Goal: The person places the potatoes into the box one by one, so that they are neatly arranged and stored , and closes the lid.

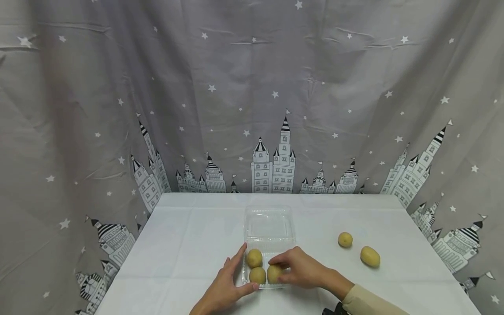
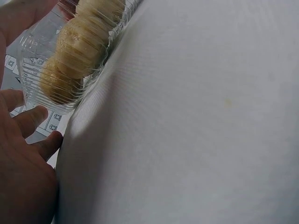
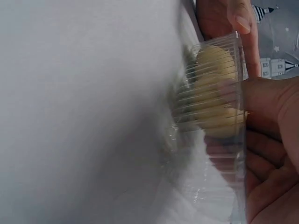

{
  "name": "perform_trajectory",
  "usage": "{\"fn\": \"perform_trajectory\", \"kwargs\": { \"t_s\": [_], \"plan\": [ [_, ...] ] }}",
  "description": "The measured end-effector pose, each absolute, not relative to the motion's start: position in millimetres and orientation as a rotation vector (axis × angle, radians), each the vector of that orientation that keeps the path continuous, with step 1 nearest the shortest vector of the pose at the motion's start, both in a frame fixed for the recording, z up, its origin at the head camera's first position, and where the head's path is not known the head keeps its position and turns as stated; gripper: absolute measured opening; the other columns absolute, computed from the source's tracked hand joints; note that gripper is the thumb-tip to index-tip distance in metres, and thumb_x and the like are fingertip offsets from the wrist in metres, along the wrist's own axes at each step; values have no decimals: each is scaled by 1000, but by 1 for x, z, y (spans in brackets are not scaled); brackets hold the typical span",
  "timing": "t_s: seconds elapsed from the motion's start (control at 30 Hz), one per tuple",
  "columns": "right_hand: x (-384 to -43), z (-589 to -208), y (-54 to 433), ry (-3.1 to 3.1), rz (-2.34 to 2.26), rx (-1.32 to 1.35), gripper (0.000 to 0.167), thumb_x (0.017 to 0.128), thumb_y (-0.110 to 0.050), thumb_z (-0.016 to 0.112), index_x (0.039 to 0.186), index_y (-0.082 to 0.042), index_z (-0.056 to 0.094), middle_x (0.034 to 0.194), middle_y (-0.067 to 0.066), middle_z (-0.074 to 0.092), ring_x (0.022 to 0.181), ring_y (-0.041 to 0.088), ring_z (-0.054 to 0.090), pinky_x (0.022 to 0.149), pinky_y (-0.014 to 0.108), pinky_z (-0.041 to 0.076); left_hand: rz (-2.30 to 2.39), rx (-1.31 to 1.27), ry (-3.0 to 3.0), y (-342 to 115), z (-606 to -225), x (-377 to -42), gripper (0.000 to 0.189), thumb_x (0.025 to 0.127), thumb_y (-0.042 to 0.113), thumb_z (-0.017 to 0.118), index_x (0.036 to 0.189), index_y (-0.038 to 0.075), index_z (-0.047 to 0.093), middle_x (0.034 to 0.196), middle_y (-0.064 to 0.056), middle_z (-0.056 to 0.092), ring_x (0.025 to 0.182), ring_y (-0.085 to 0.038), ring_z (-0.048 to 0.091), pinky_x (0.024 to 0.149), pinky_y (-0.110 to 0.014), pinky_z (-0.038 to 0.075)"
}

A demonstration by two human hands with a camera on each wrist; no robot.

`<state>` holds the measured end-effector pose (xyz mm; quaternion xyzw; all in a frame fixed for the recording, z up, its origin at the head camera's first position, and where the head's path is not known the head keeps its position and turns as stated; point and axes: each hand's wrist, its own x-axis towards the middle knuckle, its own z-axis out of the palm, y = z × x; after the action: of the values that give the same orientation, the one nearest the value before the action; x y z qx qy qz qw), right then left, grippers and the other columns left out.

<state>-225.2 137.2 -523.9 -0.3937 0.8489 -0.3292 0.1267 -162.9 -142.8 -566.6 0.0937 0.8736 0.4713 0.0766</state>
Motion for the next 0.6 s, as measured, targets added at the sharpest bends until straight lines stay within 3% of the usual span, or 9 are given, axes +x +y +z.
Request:
{"fn": "perform_trajectory", "kwargs": {
  "t_s": [0.6],
  "plan": [
    [-231, -516, 125, 2361, -927, -1062, 43, 92, -12, 89, 132, -5, 78, 126, -2, 82, 107, -2, 75, 92, 15, 60, 1404, 224, 2608, -141, -564, -162, 110, 87, 55, 90, 175, 34, 27, 179, -16, 32, 155, -76, 14, 114, -95, 17]
  ]
}}
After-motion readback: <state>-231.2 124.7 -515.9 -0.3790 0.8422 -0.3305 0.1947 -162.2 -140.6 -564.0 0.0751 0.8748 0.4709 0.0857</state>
